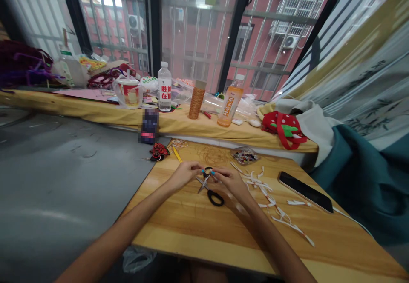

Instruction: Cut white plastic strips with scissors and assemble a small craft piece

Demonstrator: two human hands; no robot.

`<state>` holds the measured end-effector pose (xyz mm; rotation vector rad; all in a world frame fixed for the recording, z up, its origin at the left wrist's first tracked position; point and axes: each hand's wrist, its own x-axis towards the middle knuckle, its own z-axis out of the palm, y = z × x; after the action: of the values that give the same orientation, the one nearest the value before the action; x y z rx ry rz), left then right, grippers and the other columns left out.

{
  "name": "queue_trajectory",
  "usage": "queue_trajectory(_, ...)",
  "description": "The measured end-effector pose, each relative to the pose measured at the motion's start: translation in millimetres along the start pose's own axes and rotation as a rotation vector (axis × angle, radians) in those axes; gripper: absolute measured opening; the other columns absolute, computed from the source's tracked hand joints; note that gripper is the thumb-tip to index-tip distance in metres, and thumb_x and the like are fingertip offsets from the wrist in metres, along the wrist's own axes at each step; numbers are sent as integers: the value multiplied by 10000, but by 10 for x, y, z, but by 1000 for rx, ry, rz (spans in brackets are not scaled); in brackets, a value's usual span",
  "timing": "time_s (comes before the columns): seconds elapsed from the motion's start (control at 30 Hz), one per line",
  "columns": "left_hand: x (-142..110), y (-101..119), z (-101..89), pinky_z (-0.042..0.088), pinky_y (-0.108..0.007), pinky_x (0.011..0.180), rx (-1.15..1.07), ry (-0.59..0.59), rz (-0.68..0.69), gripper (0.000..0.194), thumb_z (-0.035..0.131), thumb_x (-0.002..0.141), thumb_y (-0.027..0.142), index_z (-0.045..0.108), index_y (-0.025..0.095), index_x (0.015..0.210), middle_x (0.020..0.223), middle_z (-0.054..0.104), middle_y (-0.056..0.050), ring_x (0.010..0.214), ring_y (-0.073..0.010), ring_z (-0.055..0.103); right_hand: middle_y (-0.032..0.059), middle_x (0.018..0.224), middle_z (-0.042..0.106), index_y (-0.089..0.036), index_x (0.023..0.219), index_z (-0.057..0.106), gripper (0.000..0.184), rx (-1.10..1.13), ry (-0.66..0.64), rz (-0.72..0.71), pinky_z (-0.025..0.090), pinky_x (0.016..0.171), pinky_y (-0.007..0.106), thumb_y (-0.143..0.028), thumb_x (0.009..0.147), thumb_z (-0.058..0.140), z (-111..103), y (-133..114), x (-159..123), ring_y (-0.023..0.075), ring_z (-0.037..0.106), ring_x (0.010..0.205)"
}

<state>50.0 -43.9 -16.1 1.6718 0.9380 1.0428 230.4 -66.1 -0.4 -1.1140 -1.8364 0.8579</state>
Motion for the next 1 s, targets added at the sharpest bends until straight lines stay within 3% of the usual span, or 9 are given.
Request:
queue_trajectory(0.33,-64,70,123,371,-206,620,-10,88,83,153,520,694,252,601,134,748,702,597,-10,668,-124,512,14,565,600,-140,690,665,209,136,79,149,374,543,232,-320,653,566,82,19,4,134,514,547)
queue_trajectory(0.67,-81,59,162,367,-208,568,-108,34,42,210,540,685,313,575,129,781,613,545,12,585,-109,482,-22,445,533,-138,508,599,205,544,80,387,306,424,202,-328,507,677,175,-59,-20,76,427,406)
queue_trajectory(1.0,-69,56,176,331,-187,519,-139,8,52,239,532,691,346,549,131,795,641,496,29,554,-79,418,-18,496,518,-131,521,551,162,733,68,450,316,428,181,-266,560,633,243,-76,-99,64,437,445)
